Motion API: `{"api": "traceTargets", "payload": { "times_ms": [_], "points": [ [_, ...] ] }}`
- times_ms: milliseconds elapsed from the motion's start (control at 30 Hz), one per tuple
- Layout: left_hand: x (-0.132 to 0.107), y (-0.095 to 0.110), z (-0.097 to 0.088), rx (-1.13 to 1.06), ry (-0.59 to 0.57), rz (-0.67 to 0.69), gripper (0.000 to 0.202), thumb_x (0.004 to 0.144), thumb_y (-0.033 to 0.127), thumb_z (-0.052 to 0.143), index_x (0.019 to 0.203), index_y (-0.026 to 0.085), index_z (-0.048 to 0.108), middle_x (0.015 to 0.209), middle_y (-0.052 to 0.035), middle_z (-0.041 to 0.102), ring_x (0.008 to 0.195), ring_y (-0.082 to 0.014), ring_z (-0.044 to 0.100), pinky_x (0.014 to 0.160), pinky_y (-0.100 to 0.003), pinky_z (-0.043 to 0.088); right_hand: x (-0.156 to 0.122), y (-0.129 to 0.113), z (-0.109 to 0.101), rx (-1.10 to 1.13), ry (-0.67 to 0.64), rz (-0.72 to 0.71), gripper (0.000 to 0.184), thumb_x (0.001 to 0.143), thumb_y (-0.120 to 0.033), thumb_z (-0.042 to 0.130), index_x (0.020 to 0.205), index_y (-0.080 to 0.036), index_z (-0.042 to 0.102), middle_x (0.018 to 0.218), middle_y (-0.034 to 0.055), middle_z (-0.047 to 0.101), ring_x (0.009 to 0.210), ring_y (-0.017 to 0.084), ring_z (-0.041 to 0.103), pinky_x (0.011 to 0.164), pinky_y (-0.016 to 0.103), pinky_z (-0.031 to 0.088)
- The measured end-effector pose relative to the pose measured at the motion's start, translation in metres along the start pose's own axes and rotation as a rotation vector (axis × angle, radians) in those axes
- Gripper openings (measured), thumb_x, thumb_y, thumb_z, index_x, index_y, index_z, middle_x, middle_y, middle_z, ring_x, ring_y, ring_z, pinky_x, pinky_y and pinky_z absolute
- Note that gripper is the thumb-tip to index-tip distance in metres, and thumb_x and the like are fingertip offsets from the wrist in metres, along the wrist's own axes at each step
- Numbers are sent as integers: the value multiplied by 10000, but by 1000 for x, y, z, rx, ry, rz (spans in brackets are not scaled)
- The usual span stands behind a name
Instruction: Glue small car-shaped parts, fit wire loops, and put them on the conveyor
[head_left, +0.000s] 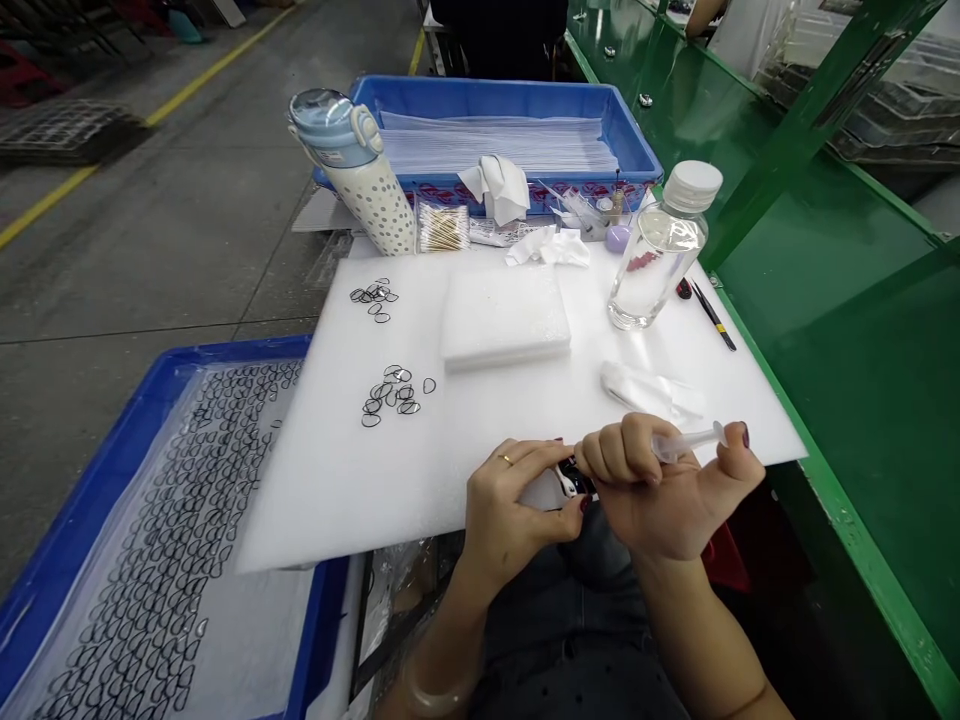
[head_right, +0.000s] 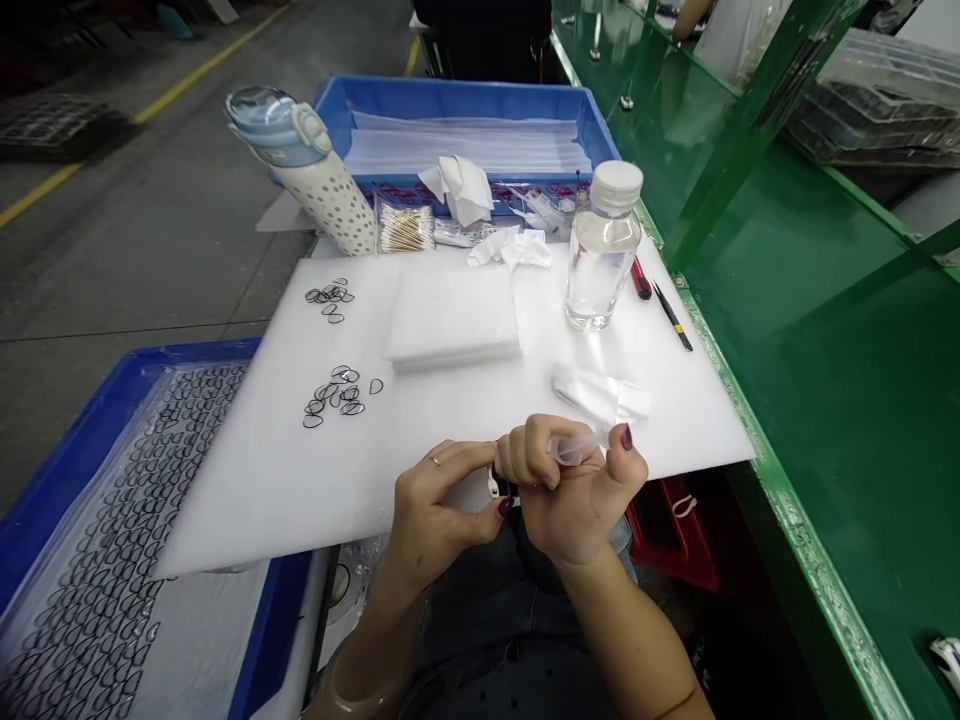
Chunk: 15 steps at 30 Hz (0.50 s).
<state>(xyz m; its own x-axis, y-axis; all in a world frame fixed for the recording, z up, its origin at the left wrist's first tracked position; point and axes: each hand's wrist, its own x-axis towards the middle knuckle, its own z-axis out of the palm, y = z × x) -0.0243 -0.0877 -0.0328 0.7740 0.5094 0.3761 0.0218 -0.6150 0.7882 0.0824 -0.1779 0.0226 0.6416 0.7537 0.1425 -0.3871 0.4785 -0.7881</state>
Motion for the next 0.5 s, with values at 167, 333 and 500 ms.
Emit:
{"api": "traceTargets", "payload": {
  "times_ms": [167,333,500],
  "points": [
    [0,0,1,0,7,15,233,709,230,707,940,212,728,945,-48,775,846,-233,710,764,-376,585,-2,1,1,-8,20,-8,622,817,-764,323,511,-225,277,447,-53,168,422,108,192,462,298,219],
    [-1,0,1,-1,-5,17,245,708,227,721,951,194,728,959,-61,773,864,-239,710,776,-378,583,-3,1,3,-29,46,-36,624,825,-762,326,516,-223,267,445,-54,165,424,110,195,468,301,221],
    [-1,1,0,-2,-8,8,258,700,215,732,957,187,730,965,-65,775,877,-243,710,788,-380,581,-6,2,5,-27,100,-80,631,838,-758,336,520,-217,266,455,-54,168,432,108,201,480,306,224]
  ]
}}
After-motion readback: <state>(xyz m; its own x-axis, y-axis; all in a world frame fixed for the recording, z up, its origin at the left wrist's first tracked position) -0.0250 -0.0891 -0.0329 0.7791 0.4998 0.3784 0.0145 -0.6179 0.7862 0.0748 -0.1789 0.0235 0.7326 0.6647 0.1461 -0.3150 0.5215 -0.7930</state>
